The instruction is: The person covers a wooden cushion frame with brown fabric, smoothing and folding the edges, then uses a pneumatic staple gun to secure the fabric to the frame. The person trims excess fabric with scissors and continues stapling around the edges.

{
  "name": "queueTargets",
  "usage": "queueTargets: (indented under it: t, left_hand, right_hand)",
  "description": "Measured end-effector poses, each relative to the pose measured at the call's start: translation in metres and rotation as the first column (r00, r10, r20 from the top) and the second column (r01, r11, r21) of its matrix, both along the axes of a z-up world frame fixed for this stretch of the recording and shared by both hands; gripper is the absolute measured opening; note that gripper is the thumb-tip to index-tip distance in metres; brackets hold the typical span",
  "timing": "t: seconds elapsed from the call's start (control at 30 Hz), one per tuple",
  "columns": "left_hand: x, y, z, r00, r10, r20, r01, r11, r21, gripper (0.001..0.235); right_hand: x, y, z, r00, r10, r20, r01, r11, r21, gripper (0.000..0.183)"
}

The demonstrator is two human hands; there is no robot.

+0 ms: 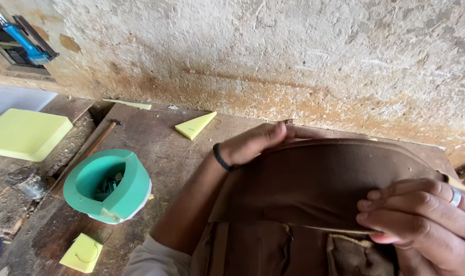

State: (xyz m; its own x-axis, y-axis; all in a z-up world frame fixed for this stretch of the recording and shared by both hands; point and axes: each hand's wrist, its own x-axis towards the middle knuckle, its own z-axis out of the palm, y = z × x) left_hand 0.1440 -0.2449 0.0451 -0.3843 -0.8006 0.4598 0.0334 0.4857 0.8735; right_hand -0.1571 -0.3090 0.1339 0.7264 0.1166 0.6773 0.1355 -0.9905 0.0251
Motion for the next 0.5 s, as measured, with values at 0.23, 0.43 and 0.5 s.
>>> queueTargets:
  t: [0.23,0.43,0.5]
  left_hand:
    - [-0.035,-0.01,-0.009,0.917,0.393,0.068,-0.36,0.89,-0.278,0.072]
    - [-0.039,-0.018,0.024,0.765,0.517,0.385,-0.4,0.849,-0.345,0.1]
    - [-0.034,-0.024,0.036,0.756,0.526,0.389,-0.438,0.849,-0.297,0.102]
  right_hand:
    - [0.0,0.006,-0.011,0.987,-0.144,0.072,0.13,0.977,0.17,0.007]
    - [0.003,-0.059,-0.007,0.993,0.115,-0.023,-0.117,0.986,-0.119,0.009]
    - [0.024,-0.078,-0.006,0.971,0.241,-0.001,-0.237,0.954,-0.184,0.001]
